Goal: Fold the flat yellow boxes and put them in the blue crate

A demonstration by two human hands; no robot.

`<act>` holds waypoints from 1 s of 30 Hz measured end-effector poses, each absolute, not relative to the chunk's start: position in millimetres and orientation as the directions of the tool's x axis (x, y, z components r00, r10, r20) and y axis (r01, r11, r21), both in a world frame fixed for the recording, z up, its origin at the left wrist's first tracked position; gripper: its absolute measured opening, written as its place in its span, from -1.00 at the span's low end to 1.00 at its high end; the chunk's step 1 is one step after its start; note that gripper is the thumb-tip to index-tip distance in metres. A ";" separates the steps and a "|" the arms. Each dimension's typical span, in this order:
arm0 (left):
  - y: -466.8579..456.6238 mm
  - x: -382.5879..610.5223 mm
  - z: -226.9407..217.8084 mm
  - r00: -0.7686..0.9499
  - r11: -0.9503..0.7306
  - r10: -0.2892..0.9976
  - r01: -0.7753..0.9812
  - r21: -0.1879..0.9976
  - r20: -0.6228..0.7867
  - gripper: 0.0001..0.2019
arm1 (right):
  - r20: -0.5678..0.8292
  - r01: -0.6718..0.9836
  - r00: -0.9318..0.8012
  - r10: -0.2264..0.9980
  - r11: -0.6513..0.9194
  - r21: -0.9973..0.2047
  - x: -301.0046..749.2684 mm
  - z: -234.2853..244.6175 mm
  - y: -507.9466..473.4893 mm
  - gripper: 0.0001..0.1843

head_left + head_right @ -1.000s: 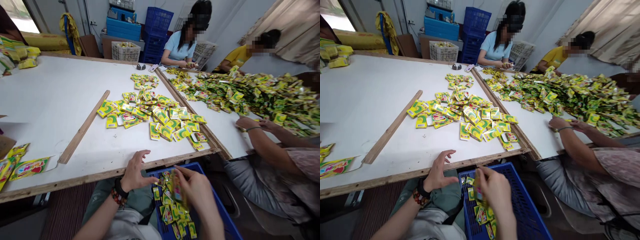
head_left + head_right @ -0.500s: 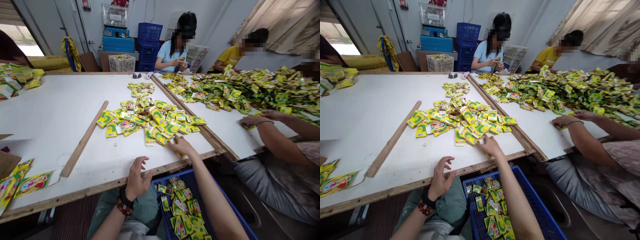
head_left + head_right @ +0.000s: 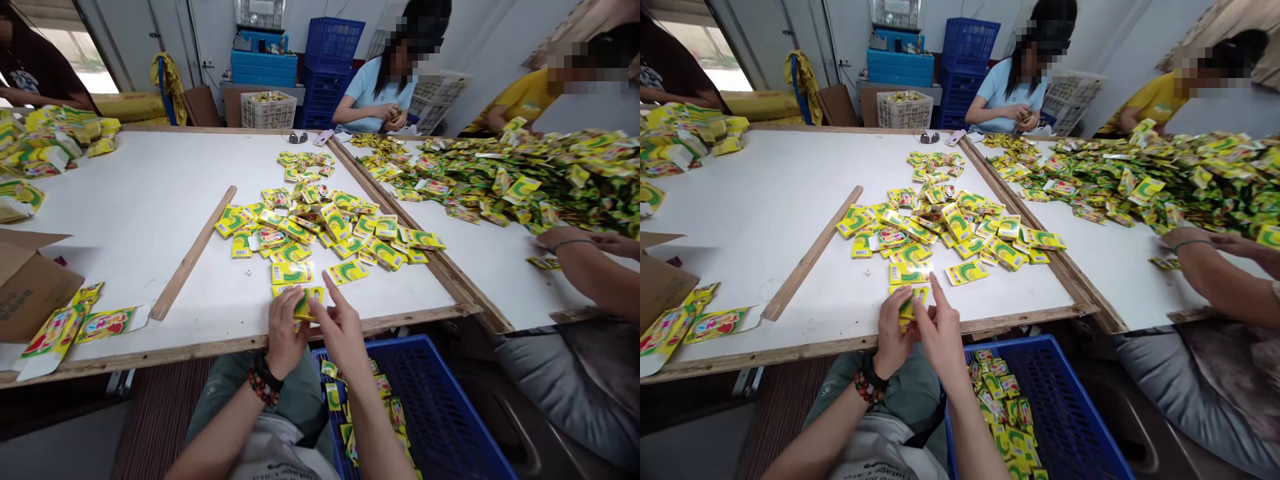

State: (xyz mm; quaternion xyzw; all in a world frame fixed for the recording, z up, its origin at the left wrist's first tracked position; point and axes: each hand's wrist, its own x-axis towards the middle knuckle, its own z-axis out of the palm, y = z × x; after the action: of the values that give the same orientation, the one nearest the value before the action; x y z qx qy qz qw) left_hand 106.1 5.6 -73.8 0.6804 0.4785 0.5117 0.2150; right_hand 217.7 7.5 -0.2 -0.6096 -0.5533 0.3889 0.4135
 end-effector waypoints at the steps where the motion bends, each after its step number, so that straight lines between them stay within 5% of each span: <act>1: 5.5 101.2 -73.0 -0.006 -0.425 0.885 0.398 0.813 0.465 -0.68 | -0.059 0.265 0.017 0.998 -0.061 -0.962 217.1 1.7 2.6 -0.35; 6: 4.9 78.5 -63.8 0.236 -0.218 0.955 0.155 0.964 0.178 -0.60 | -0.081 0.243 -0.102 0.992 -0.054 -0.968 228.3 0.1 0.3 -0.54; 9: 1.6 80.0 -62.7 0.169 -0.166 0.976 0.157 0.974 0.139 -0.46 | -0.067 0.287 -0.024 0.997 -0.057 -0.956 226.2 -9.2 4.5 -0.61; 14: -7.0 94.2 -74.4 -0.075 -0.207 0.966 0.345 0.916 0.247 -0.26 | -0.065 0.163 0.246 0.967 -0.107 -0.981 208.6 -16.9 3.3 -0.55; 19: -10.6 95.1 -88.1 -0.059 -0.317 0.916 0.503 0.804 0.398 -0.24 | -0.156 -0.026 -0.013 0.988 -0.156 -0.987 212.9 -13.5 6.2 -0.60; 23: -10.8 94.0 -93.5 -0.020 -0.468 0.838 0.488 0.737 0.546 -0.45 | -0.219 -0.211 -0.124 0.968 -0.241 -0.947 210.7 -18.2 6.8 -0.66; 30: -5.3 94.9 -83.5 0.002 -0.294 0.944 0.454 0.841 0.329 -0.39 | 0.114 0.161 -0.109 0.987 0.131 -0.978 201.5 -21.7 -4.1 -0.68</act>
State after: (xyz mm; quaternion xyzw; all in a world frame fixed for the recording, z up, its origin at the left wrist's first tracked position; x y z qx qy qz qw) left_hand 94.9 -5.3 -83.5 0.6568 0.5321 0.4645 0.2640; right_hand 201.5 -4.1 -21.7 -0.4829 -0.5943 0.4486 0.4607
